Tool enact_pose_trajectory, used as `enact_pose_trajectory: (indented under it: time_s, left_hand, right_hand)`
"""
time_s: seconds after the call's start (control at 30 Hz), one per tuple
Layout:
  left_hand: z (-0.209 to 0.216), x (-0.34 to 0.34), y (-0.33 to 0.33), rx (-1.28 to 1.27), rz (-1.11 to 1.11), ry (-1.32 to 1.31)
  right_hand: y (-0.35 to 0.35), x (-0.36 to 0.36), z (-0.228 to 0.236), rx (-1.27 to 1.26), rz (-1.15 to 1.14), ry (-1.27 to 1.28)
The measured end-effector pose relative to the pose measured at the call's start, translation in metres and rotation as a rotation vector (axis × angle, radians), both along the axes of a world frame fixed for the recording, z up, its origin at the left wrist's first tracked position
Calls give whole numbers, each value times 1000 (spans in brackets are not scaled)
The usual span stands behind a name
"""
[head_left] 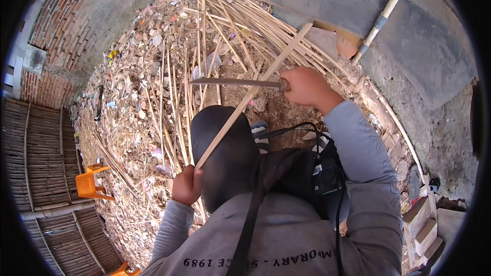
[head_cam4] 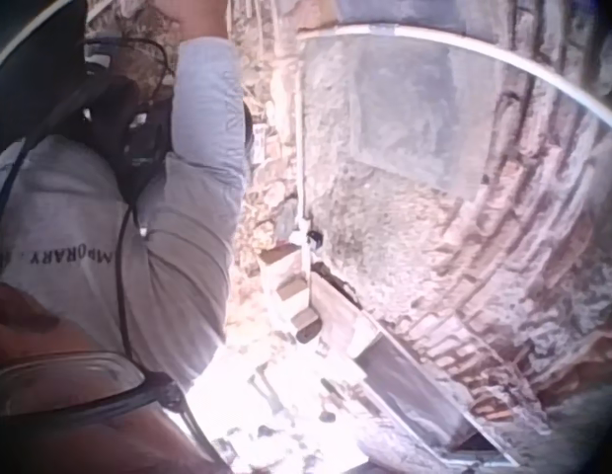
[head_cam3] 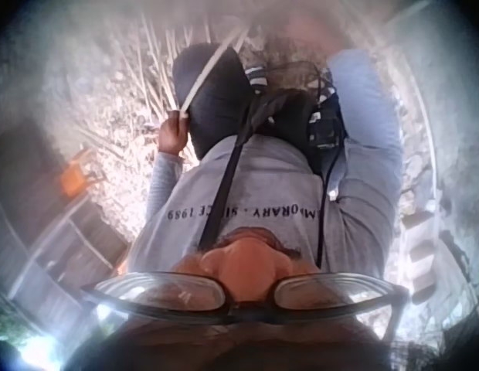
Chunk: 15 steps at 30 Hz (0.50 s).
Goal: The person scrapes a thin strip of bamboo using a knife while sitting among a pile of bamboo sticks.
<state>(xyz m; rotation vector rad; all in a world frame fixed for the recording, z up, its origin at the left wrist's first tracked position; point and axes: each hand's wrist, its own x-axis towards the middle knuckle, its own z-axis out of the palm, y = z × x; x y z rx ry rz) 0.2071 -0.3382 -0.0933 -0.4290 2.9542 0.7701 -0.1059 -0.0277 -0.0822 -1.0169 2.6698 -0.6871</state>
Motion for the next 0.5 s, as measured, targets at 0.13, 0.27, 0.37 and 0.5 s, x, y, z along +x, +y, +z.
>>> enact_pose_trajectory:
  time_s: [0.13, 0.27, 0.37, 0.5]
  left_hand:
    - [0, -9, 0, 56, -5, 15]
    - [10, 0, -7, 110, 0, -30]
    - [6, 1, -12, 202, 1, -41]
    - [9, -4, -15, 221, 12, -69]
  right_hand:
    - [7, -20, -34, -99, -14, -45]
    - [-7, -4, 1, -7, -12, 39]
    - [0, -12, -11, -64, -111, 22]
    - [15, -30, -25, -147, -235, 25]
